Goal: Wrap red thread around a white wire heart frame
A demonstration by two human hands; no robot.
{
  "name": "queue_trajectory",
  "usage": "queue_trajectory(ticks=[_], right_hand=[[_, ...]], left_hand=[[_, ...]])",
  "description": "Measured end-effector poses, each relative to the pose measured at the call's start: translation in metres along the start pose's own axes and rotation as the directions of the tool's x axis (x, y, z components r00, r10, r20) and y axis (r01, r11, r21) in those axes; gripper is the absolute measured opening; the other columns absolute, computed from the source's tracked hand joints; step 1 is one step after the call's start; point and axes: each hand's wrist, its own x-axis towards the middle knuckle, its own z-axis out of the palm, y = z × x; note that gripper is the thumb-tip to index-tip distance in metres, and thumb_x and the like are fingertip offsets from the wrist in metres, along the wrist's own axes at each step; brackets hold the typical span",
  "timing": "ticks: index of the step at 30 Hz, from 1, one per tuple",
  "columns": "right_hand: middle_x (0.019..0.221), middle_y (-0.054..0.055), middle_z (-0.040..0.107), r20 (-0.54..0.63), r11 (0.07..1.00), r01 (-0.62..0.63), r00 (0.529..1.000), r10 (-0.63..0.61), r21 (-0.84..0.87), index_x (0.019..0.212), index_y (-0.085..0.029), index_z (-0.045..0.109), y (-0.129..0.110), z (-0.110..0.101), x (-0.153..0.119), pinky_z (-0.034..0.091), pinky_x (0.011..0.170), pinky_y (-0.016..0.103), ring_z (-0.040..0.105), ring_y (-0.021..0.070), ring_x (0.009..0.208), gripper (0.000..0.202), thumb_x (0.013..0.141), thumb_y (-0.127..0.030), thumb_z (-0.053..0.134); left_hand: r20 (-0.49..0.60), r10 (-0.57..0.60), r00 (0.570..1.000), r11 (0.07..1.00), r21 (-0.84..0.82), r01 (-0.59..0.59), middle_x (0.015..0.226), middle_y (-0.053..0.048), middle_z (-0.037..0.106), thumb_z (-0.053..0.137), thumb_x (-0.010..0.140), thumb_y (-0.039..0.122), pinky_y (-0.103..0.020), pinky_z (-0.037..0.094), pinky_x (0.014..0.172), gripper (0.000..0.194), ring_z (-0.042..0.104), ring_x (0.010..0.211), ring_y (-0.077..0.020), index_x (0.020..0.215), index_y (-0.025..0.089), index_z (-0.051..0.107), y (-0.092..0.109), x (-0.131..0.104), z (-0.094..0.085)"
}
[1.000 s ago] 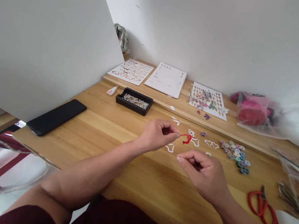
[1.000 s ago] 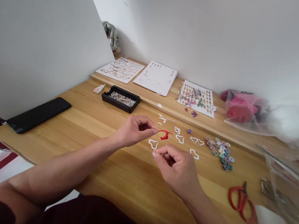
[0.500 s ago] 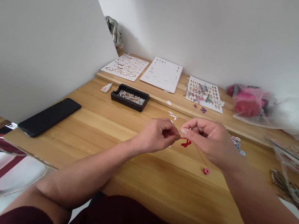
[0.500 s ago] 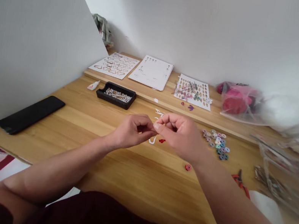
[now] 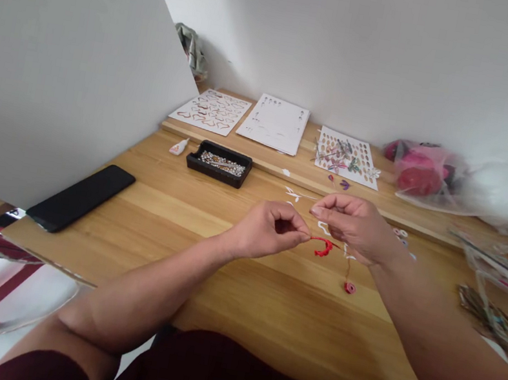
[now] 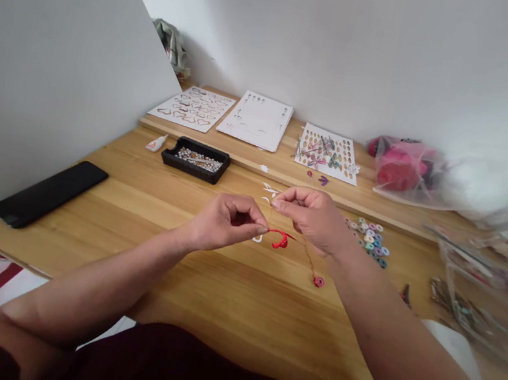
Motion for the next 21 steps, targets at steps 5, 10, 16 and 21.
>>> queue_trajectory(ticks=[5, 10, 16, 21], right_hand=[[0.053, -0.005, 0.05, -0.027, 0.978, -0.151, 0.987, 0.156, 0.141, 0.072, -0.018, 0.066, 0.014, 0.001, -0.002, 0.02, 0.042, 0.022, 0.033, 0.004, 0.042, 0.035, 0.059, -0.045, 0.086], [0.06, -0.003, 0.056, -0.041, 0.945, -0.204, 0.974, 0.222, 0.257, 0.073, -0.018, 0.069, 0.033, 0.004, -0.013, 0.018, 0.042, 0.021, 0.03, 0.0027, 0.043, 0.032, 0.053, -0.036, 0.086], [0.055, -0.007, 0.047, -0.032, 0.956, -0.196, 0.978, 0.207, 0.217, 0.072, -0.02, 0.065, 0.041, 0.01, -0.029, 0.019, 0.041, 0.021, 0.03, 0.003, 0.04, 0.028, 0.063, -0.039, 0.084], [0.051, -0.007, 0.042, -0.022, 0.986, -0.126, 0.991, 0.129, 0.107, 0.071, -0.02, 0.065, 0.039, 0.016, -0.039, 0.021, 0.04, 0.021, 0.033, 0.0048, 0.041, 0.029, 0.07, -0.045, 0.079]], left_hand=[[-0.049, -0.065, 0.997, 0.984, -0.168, 0.056, 0.067, -0.004, 0.067, 0.076, 0.075, 0.031, -0.021, 0.04, 0.053, 0.022, 0.054, 0.056, -0.0083, 0.076, 0.01, 0.071, -0.005, 0.003, -0.003], [-0.122, -0.097, 0.988, 0.963, -0.264, 0.062, 0.072, -0.004, 0.07, 0.08, 0.071, 0.032, -0.021, 0.042, 0.057, 0.022, 0.056, 0.061, -0.0082, 0.075, 0.012, 0.073, -0.012, 0.008, -0.006], [-0.169, -0.153, 0.974, 0.943, -0.32, 0.093, 0.076, -0.004, 0.072, 0.083, 0.067, 0.031, -0.021, 0.045, 0.063, 0.023, 0.059, 0.065, -0.0086, 0.077, 0.012, 0.074, -0.015, 0.01, -0.007], [-0.185, -0.185, 0.965, 0.938, -0.326, 0.118, 0.076, -0.004, 0.072, 0.083, 0.067, 0.03, -0.022, 0.046, 0.065, 0.023, 0.059, 0.065, -0.0087, 0.078, 0.012, 0.074, -0.015, 0.01, -0.007]])
